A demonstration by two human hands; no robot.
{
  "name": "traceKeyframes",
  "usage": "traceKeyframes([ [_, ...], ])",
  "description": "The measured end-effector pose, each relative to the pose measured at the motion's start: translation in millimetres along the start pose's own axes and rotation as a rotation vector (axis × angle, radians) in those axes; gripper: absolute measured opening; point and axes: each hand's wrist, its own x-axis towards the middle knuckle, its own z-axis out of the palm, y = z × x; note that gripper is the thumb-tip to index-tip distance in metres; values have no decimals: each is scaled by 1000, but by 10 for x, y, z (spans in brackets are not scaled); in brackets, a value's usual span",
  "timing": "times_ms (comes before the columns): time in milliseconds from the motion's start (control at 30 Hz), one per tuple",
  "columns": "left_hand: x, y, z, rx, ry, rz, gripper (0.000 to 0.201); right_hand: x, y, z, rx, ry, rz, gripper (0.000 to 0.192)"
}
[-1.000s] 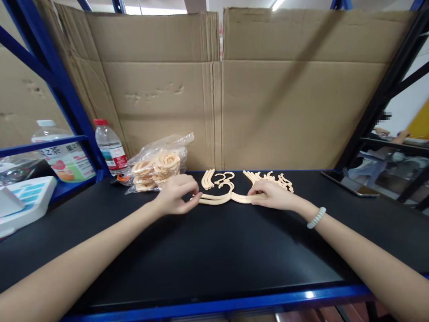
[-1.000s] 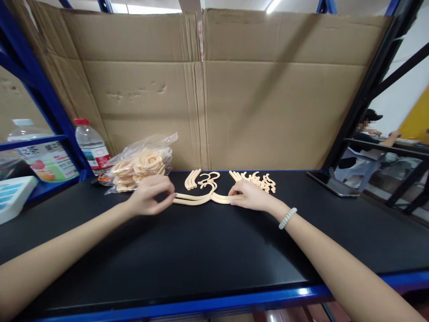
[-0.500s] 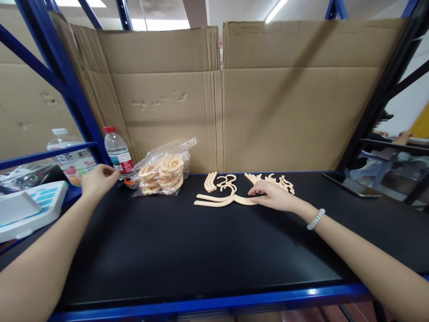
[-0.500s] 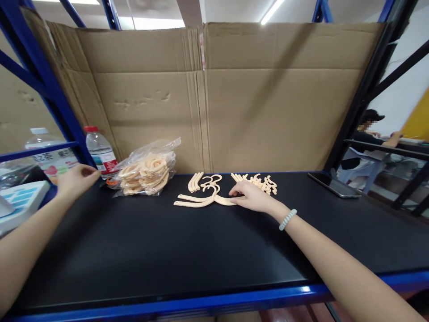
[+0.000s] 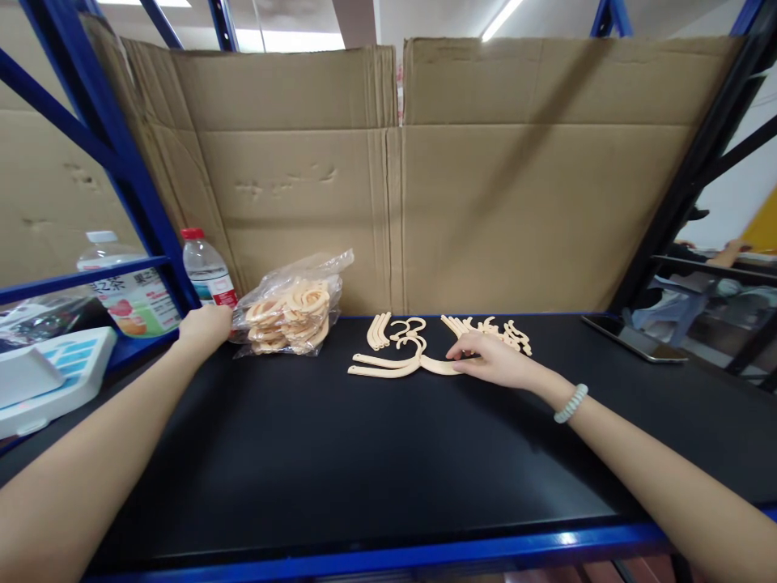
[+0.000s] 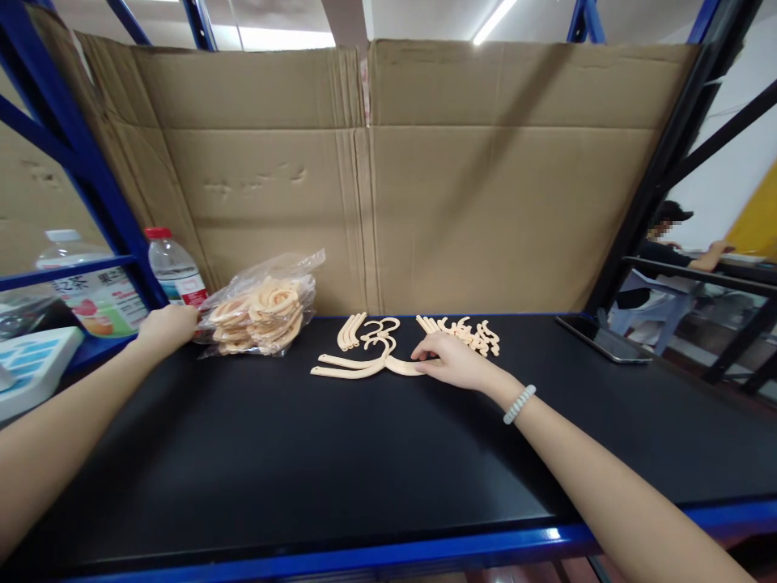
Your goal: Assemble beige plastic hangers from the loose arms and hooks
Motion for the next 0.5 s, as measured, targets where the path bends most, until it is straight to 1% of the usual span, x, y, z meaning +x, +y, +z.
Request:
traceKeyframes([
  [133, -4, 33, -9, 11, 2, 80, 9, 3, -3, -3, 20, -2, -42, 13],
  [300, -50, 29, 1, -25, 22, 101, 6, 6, 1, -7, 12, -5, -45, 12],
  [400, -86, 9, 34, -105, 67, 102, 4, 5, -1, -10, 8, -9, -43, 12],
  [500, -96, -28, 56, -249, 132, 82, 4, 6, -16, -16, 13, -8, -35, 11],
])
